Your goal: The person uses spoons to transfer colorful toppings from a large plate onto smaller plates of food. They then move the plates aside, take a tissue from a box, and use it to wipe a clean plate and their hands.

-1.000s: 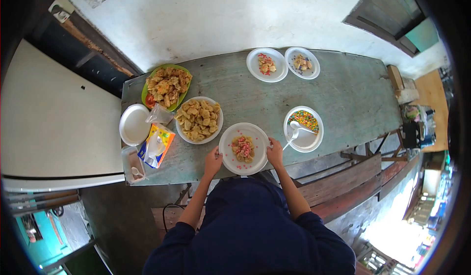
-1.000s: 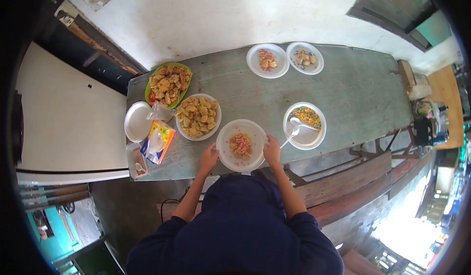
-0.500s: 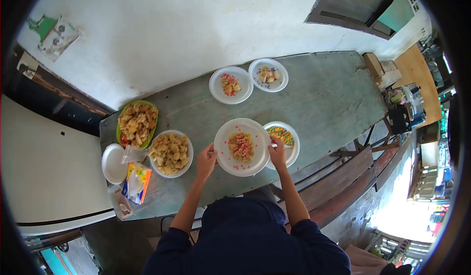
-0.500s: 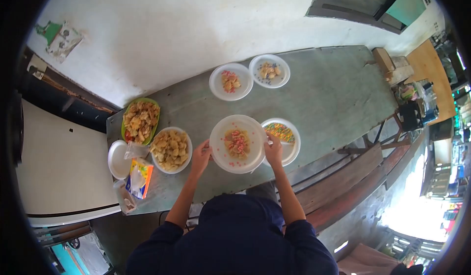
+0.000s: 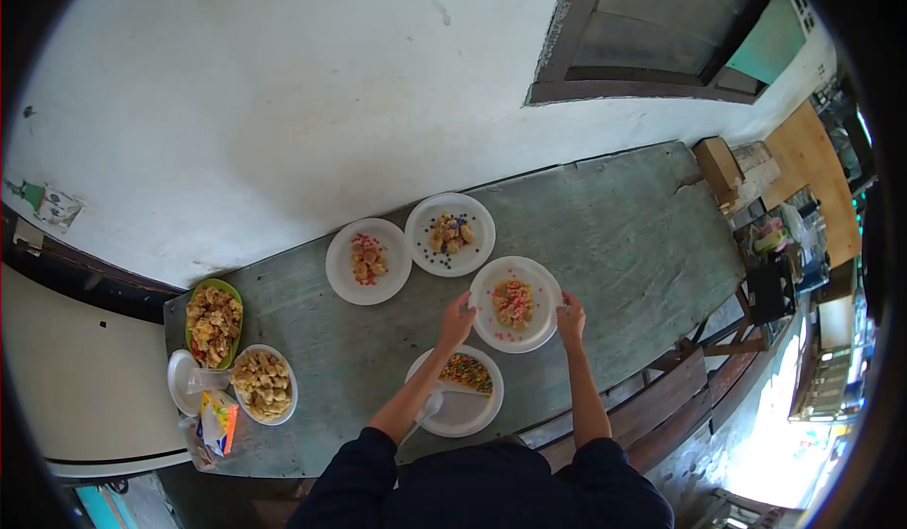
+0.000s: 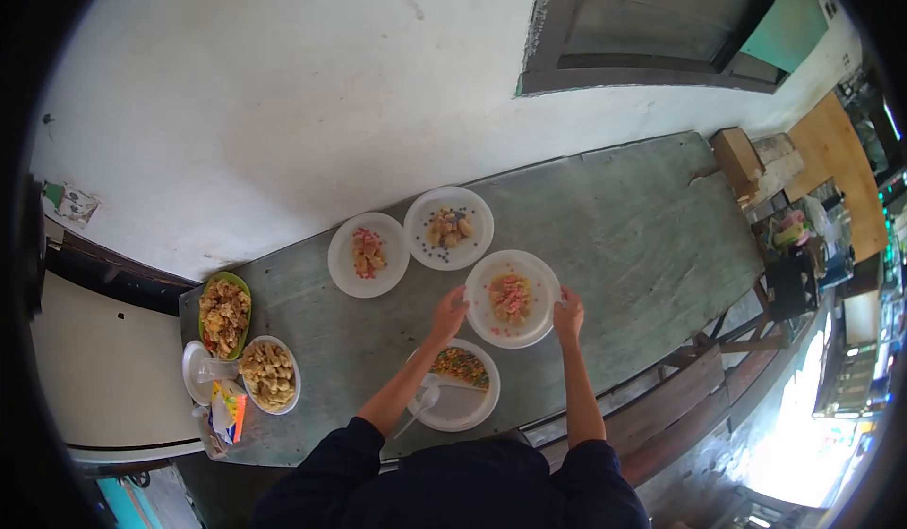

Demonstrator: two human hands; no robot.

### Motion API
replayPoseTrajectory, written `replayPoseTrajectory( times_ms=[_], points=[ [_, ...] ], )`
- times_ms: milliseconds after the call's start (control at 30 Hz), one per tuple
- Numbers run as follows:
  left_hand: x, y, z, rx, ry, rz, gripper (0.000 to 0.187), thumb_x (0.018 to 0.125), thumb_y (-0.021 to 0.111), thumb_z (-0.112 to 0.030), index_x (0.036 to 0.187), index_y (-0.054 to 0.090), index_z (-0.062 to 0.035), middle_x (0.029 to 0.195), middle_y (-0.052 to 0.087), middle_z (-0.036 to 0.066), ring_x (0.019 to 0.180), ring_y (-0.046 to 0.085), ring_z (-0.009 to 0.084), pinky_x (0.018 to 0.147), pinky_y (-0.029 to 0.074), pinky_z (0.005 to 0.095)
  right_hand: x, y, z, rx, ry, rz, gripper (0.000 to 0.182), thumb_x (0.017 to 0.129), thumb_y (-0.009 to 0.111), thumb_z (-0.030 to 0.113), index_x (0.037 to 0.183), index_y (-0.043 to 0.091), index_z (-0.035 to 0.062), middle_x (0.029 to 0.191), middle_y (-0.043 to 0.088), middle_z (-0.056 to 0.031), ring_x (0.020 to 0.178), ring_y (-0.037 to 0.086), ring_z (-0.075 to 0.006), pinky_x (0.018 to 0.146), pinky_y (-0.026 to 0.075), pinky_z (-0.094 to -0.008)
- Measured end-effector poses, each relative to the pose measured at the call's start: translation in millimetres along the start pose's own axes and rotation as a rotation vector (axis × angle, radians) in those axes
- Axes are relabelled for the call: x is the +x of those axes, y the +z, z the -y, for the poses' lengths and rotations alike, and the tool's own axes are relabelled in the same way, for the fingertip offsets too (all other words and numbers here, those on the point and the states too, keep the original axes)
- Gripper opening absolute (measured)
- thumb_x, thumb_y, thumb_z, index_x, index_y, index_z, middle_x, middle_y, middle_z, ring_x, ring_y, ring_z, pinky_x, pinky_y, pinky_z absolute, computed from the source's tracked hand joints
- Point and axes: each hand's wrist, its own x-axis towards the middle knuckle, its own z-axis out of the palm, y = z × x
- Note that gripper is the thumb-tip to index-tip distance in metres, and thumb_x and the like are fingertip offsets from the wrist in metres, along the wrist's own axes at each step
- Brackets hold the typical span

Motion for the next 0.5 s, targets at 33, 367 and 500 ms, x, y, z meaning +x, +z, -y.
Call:
replayPoseTrajectory(
  times_ms=[33,367,500],
  points=[
    [11,10,-3,0.07,-0.039,0.056,0.038,0.085,0.054,-0.014,0.119,0.05,0.0007,0.111,0.054,0.016,0.081,0.062,0.0192,0.067,0.05,0.0313,13,-1,-8,-0.002,-0.002,0.013,0.04,0.069,0.054,0.002,0.108,0.058,0.0066,0.098,0.06,-0.0143,0.093,0.057,-0.029,0.082,0.044,-0.0377],
    [72,50,-12,0.039,-0.178,0.208,0.037,0.088,0.051,-0.024,0.12,0.051,-0.0046,0.115,0.051,0.014,0.092,0.059,0.0212,0.073,0.049,0.0325,127,13,-35,-0.067,0.082,-0.008,0.04,0.068,0.056,0.002,0.107,0.059,0.0082,0.098,0.061,-0.0122,0.093,0.057,-0.028,0.081,0.045,-0.0377],
    [67,36,-14,-0.022,-0.154,0.226,0.04,0.089,0.05,-0.028,0.123,0.049,-0.0065,0.113,0.054,0.009,0.093,0.057,0.0173,0.073,0.047,0.0305,168,32,-35,-0.016,0.128,-0.007,0.037,0.068,0.056,0.001,0.105,0.06,0.0064,0.096,0.062,-0.0125,0.09,0.059,-0.0275,0.08,0.045,-0.0372]
  ],
)
